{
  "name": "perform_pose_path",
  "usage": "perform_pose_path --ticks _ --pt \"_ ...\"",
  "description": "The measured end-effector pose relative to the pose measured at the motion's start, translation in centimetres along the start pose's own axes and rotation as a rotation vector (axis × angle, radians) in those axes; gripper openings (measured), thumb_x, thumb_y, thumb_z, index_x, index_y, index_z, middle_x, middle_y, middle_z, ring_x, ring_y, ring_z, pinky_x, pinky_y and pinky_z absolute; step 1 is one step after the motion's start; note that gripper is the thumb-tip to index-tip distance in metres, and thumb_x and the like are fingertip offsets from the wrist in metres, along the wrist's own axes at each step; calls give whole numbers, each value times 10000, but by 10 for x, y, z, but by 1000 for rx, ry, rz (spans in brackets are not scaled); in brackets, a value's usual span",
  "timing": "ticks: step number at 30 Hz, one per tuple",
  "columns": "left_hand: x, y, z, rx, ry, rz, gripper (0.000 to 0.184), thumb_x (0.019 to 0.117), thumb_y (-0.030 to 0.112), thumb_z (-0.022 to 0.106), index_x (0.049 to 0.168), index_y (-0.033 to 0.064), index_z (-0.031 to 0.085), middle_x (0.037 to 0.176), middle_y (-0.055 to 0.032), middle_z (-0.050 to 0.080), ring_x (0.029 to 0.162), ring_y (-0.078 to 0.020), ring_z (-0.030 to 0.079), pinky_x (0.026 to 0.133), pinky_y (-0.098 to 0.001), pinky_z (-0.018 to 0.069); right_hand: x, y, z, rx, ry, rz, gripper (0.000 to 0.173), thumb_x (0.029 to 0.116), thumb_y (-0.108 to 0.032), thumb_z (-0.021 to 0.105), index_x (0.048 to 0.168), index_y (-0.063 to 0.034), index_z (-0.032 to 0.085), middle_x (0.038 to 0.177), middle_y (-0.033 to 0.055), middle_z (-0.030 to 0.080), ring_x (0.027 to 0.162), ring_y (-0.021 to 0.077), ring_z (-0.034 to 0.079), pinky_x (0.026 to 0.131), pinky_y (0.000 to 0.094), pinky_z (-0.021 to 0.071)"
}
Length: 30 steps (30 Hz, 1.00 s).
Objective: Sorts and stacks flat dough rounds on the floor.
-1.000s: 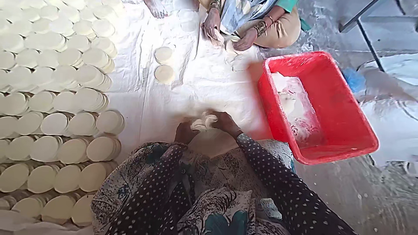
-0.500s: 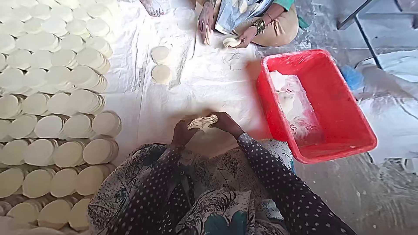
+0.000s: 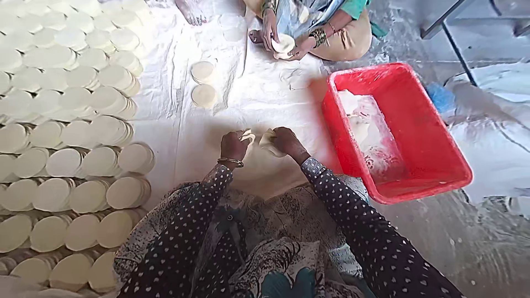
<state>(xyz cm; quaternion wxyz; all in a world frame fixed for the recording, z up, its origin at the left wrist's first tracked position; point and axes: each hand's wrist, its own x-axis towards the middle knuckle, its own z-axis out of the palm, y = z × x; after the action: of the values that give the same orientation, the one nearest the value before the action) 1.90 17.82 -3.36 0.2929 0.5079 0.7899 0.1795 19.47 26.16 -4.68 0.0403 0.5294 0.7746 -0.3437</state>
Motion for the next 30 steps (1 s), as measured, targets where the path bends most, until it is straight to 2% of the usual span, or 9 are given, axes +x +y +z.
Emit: perform_pose_path --ticks 9,14,16,18,22,24,26,28,30 --pt "12 -5 -7 28 -19 -39 348 995 257 683 1161 -48 700 1151 -277 683 1159 -424 632 1045 -594 441 2 6 -1 -20 54 54 246 1016 -182 598 1120 23 685 1138 257 690 1129 428 659 942 617 507" --pt "-12 -42 -5 -255 108 160 289 975 208 709 1096 -52 674 966 -243 686 876 -366 667 825 -574 522 -15 30 11 245 211 -224 257 991 -172 676 1182 0 696 1049 221 721 996 372 704 902 570 543" --pt "-16 -54 9 -232 51 106 404 887 194 811 1193 -28 668 1074 -251 701 986 -389 690 901 -599 530 -35 29 18 319 254 -245 314 882 -158 814 1129 -5 694 968 214 712 886 367 700 787 576 554" --pt "-12 -56 39 -46 -104 -7 457 813 210 875 1202 33 715 1134 -222 713 1099 -390 675 982 -610 503 -36 23 42 184 138 -177 357 798 -159 887 1053 17 709 953 236 706 904 407 694 791 607 544" --pt "-19 -26 34 100 -92 15 196 864 182 799 923 15 714 880 -202 699 884 -398 678 789 -614 518 -29 20 48 157 163 -262 285 826 -159 860 1039 -21 730 921 200 727 867 369 714 786 583 562" --pt "-34 -27 31 57 -61 60 328 856 223 831 1038 -18 704 990 -253 688 960 -440 662 840 -637 509 -47 18 40 255 240 -266 314 798 -101 871 1050 -14 704 901 202 718 808 351 709 722 553 565" --pt "-36 -35 48 79 -141 5 606 811 343 878 1252 -7 655 1225 -270 637 1143 -441 622 973 -627 494 -55 -2 29 173 36 -11 352 875 -83 810 1184 -26 654 1096 213 702 1038 374 692 919 574 543" --pt "-25 -35 60 105 -125 4 504 841 297 846 1227 17 681 1176 -242 677 1115 -420 647 971 -619 495 -26 25 49 199 200 -118 334 837 -116 833 1106 24 693 991 253 712 936 419 703 817 606 551" --pt "-27 -37 64 114 -127 -34 378 899 197 771 1224 26 684 1072 -217 710 1048 -408 672 943 -620 501 -15 45 55 246 221 -65 360 836 -167 832 1112 13 688 1010 237 712 978 406 695 871 604 544"
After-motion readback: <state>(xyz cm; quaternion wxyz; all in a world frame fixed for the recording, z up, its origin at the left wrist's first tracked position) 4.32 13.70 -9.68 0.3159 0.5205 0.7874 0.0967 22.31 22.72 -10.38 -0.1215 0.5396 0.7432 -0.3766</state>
